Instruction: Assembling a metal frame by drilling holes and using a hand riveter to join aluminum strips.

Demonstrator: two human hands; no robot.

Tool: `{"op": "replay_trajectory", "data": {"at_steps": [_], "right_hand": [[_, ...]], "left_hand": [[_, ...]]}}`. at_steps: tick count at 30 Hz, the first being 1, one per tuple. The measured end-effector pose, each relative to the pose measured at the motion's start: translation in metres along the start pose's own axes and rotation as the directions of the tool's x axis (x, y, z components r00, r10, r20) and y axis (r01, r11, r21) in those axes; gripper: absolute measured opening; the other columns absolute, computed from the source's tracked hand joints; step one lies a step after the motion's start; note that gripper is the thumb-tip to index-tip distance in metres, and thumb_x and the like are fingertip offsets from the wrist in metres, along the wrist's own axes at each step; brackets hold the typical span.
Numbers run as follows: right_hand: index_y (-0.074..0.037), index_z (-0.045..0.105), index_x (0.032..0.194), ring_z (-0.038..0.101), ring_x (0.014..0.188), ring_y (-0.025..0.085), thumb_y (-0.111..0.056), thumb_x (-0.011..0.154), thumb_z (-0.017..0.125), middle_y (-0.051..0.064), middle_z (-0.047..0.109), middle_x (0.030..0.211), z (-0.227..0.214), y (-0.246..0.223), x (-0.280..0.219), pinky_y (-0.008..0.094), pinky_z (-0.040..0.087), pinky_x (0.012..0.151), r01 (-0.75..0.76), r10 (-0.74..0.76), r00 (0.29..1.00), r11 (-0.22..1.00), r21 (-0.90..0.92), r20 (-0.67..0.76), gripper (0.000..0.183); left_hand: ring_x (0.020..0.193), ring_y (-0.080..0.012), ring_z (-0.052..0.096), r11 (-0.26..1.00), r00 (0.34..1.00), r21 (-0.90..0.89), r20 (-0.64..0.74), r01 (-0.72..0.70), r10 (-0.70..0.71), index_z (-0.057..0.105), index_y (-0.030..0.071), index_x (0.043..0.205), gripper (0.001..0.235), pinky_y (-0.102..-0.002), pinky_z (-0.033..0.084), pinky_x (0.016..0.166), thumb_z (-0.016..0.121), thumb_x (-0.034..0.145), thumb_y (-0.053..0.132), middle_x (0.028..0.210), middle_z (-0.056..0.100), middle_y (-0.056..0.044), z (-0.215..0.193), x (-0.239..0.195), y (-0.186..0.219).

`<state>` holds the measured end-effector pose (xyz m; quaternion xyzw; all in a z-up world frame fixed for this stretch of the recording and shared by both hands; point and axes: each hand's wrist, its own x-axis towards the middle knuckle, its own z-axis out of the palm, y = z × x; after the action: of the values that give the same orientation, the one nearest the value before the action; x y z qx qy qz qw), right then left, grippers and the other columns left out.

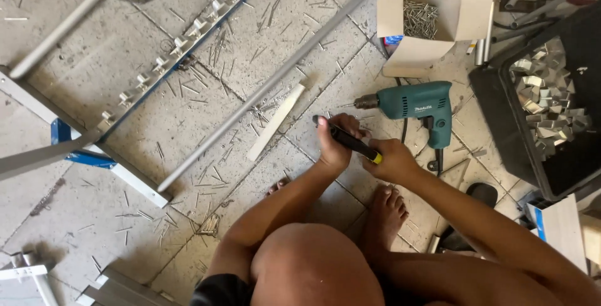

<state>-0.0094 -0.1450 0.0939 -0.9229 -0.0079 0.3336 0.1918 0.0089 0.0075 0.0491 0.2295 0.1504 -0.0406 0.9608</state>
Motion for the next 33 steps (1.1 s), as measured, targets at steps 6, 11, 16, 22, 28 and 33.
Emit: {"op": "replay_trajectory", "data": {"at_steps": [6,11,16,22,28,33], "right_hand": [[-0.013,0.074,0.101,0.069,0.05,0.013,-0.024,0.091,0.065,0.004,0.078,0.065,-0.137,-0.037,-0.056,0.025,0.052,0.043,-0.148,0.153,0.898,0.988,-0.044,0.412,0.017],[-0.017,0.073,0.078,0.063,0.052,0.011,-0.036,0.087,0.072,-0.003,0.073,0.061,-0.159,-0.032,-0.057,0.026,0.051,0.056,0.076,0.023,0.864,0.982,-0.175,0.503,0.021],[-0.024,0.076,0.113,0.083,0.089,0.011,-0.048,0.089,0.058,-0.005,0.082,0.11,-0.134,-0.024,-0.007,0.028,0.069,0.083,0.265,-0.134,0.762,0.957,-0.116,0.633,0.038],[-0.016,0.067,0.115,0.074,0.087,0.029,-0.027,0.096,0.062,0.009,0.074,0.092,-0.1,-0.088,0.093,0.042,0.061,0.073,0.649,-0.614,0.76,0.694,-0.312,0.215,0.023],[-0.013,0.066,0.124,0.067,0.107,0.027,0.001,0.097,0.056,0.012,0.063,0.127,-0.034,-0.132,0.199,0.028,0.06,0.067,0.823,-0.77,0.547,0.424,-0.377,0.328,0.032],[-0.01,0.069,0.104,0.069,0.101,0.036,-0.003,0.082,0.072,0.012,0.067,0.103,-0.03,-0.118,0.219,0.046,0.057,0.089,0.882,-0.835,0.471,0.45,-0.139,0.286,0.023]], "left_hand": [[0.058,-0.0135,0.071,0.574,0.835,0.747,0.518,-0.336,-0.186,0.056,0.012,0.081,0.044,-0.024,0.058,0.053,0.089,0.066,0.039,0.071,0.072,-0.003,0.02,0.032,0.079],[0.059,-0.012,0.065,0.463,0.82,0.815,0.505,-0.349,-0.27,0.07,0.008,0.084,0.037,-0.025,0.052,0.055,0.092,0.063,0.029,0.073,0.071,-0.001,0.051,0.006,0.109],[0.102,-0.0287,0.076,0.079,0.788,0.997,0.066,-0.021,-0.612,0.062,0.002,0.125,0.074,-0.044,0.062,0.092,0.09,0.062,0.031,0.11,0.076,-0.016,0.041,-0.016,0.137],[0.098,-0.0404,0.072,-0.156,0.709,0.984,-0.052,-0.082,-0.703,0.071,0.002,0.112,0.055,-0.045,0.058,0.096,0.087,0.073,0.036,0.1,0.075,-0.021,0.063,-0.048,0.165],[0.094,-0.0445,0.073,-0.224,0.771,0.973,-0.18,0.05,-0.611,0.071,-0.003,0.11,0.063,-0.05,0.063,0.079,0.091,0.064,0.036,0.095,0.074,-0.025,0.044,-0.066,0.172],[0.092,-0.0426,0.074,-0.197,0.752,0.971,-0.228,0.132,-0.619,0.071,-0.003,0.111,0.068,-0.048,0.064,0.079,0.09,0.062,0.041,0.095,0.074,-0.025,0.038,-0.071,0.17]]}}
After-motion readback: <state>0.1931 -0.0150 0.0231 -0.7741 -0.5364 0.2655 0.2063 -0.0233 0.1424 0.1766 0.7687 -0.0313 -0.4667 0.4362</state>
